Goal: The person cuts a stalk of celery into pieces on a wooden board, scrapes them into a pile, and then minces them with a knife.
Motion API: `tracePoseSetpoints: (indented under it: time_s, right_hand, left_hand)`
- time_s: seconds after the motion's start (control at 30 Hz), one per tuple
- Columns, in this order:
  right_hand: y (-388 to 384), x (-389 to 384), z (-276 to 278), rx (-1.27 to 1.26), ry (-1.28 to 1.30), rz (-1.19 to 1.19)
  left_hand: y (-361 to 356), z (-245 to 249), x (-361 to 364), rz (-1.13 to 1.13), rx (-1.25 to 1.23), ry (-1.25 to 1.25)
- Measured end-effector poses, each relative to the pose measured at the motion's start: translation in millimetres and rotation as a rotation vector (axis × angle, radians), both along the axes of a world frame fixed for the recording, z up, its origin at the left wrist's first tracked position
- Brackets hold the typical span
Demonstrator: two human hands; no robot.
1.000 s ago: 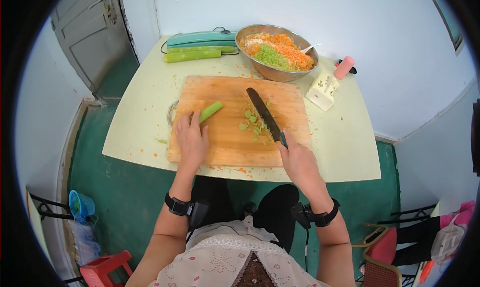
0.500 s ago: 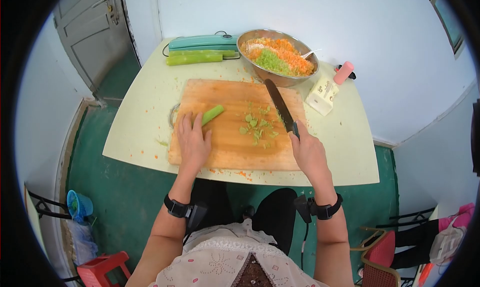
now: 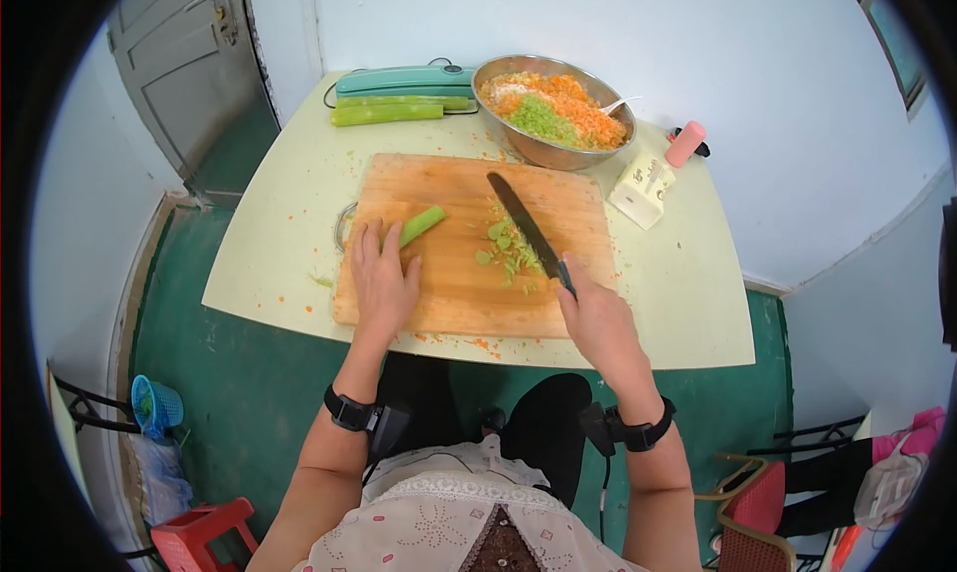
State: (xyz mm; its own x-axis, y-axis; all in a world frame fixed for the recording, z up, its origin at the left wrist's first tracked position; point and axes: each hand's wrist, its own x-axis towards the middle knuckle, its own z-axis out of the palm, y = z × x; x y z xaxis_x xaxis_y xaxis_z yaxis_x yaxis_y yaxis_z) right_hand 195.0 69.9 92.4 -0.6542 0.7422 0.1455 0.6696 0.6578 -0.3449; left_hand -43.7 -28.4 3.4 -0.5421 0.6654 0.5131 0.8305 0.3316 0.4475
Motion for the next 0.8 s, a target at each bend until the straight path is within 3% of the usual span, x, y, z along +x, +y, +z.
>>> tracePoseSetpoints:
  time_s: [0.8]
  right_hand:
    - [-5.9, -6.0, -10.6, -0.015, 0.026, 0.016]
  left_hand:
    - [-1.2, 1.2, 1.6, 0.016, 0.040, -0.007]
